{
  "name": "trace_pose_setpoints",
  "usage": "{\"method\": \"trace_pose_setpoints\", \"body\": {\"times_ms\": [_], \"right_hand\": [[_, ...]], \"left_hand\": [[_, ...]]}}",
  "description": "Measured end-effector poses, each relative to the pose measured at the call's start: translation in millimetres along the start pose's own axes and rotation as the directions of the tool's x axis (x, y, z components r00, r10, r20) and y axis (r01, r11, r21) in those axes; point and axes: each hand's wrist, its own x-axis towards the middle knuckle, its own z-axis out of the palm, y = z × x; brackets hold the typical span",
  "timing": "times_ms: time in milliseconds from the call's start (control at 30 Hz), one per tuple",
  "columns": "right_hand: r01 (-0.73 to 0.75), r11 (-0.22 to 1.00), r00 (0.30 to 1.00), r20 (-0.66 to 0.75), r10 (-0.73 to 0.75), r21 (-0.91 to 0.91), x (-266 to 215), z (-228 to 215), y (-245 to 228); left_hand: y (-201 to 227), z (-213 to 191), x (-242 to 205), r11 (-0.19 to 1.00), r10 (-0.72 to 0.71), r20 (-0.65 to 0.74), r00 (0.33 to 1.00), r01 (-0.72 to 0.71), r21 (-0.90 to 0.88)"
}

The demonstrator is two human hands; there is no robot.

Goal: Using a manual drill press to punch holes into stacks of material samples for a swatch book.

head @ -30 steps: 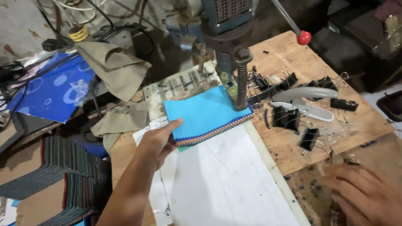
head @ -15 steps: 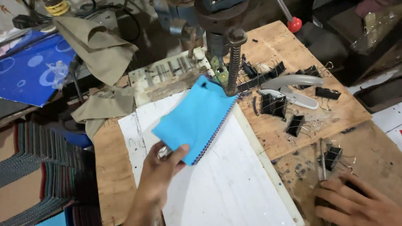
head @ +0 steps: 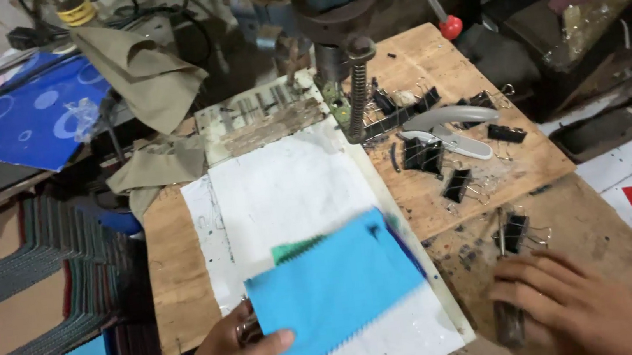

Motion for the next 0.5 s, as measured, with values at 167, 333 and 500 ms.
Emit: {"method": "trace_pose_setpoints", "body": {"times_ms": [167, 333, 500], "right_hand": [[-0.158, 0.985, 0.969, -0.182, 0.168, 0.072, 5, -28, -9], [-0.392, 0.872, 0.805, -0.35, 0.479, 0.293, 24, -70, -26], [-0.442, 0.737, 0.717, -0.292, 0.633, 0.511, 19, -67, -31]], "left_hand": [[9, 18, 3, 0.999, -0.017, 0.032, 0.999, 0.016, 0.046], [42, 49, -24, 0.99, -0.04, -0.117, 0.992, 0.024, -0.137], [40, 51, -20, 0.998, -0.019, -0.196, 0.98, 0.008, -0.058]]}}
